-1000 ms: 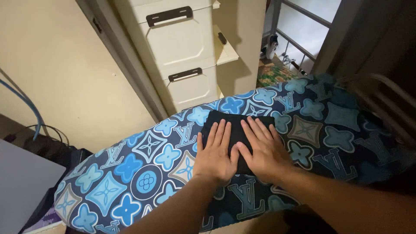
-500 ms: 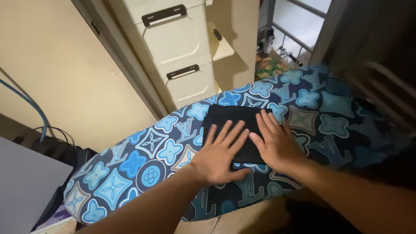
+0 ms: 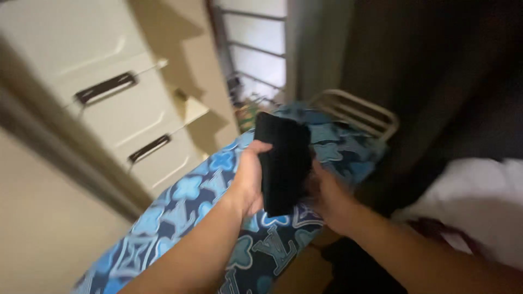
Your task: Fold various items of clothing including t-shirts and undergarments on an ironing board.
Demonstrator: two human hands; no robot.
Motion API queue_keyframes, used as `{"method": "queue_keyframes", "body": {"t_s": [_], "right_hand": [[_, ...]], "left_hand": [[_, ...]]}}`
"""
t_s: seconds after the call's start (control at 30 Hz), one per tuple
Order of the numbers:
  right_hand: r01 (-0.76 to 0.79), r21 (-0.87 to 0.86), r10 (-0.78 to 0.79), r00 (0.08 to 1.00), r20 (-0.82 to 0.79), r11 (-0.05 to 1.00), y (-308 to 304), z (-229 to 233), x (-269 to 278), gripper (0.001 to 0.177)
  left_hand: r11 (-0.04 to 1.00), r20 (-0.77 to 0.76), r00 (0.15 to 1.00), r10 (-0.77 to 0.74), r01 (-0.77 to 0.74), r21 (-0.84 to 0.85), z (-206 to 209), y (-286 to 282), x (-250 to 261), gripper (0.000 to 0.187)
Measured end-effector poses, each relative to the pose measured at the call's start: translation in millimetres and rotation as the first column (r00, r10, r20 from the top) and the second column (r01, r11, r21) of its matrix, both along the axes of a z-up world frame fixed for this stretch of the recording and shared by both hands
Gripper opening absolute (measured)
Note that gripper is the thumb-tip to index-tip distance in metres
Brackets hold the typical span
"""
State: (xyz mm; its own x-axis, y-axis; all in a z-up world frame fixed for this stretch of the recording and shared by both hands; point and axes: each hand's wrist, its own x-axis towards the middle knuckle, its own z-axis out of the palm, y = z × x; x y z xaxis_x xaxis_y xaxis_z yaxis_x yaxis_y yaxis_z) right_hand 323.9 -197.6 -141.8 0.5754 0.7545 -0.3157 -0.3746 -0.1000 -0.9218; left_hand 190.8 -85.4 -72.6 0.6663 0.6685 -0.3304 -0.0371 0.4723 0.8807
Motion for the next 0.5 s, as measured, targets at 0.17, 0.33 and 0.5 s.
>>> {"method": "queue_keyframes", "body": {"t_s": [0.17,0.33,0.5], "right_hand": [[0.153,0.113,-0.073,0.853,-0.516,0.982,-34.6,85.0,3.0,0.063],[0.080,0.357,0.003,0.974,-0.226,0.930,-116.3,106.6,19.2,0.053],[0.316,0.005,-0.311,0.929,0.203,0.949,-226.9,126.7,-7.1,0.059]], "left_hand": [[0.937,0.251,0.958,-0.138,0.208,-0.280,43.6,-20.4,17.8,0.048],[0.900,0.238,0.935,-0.264,0.327,-0.288,71.5,-68.3,30.0,0.051],[0.712,0.301,0.743,-0.597,0.664,-0.228,51.1,-128.2,72.5,0.054]]}}
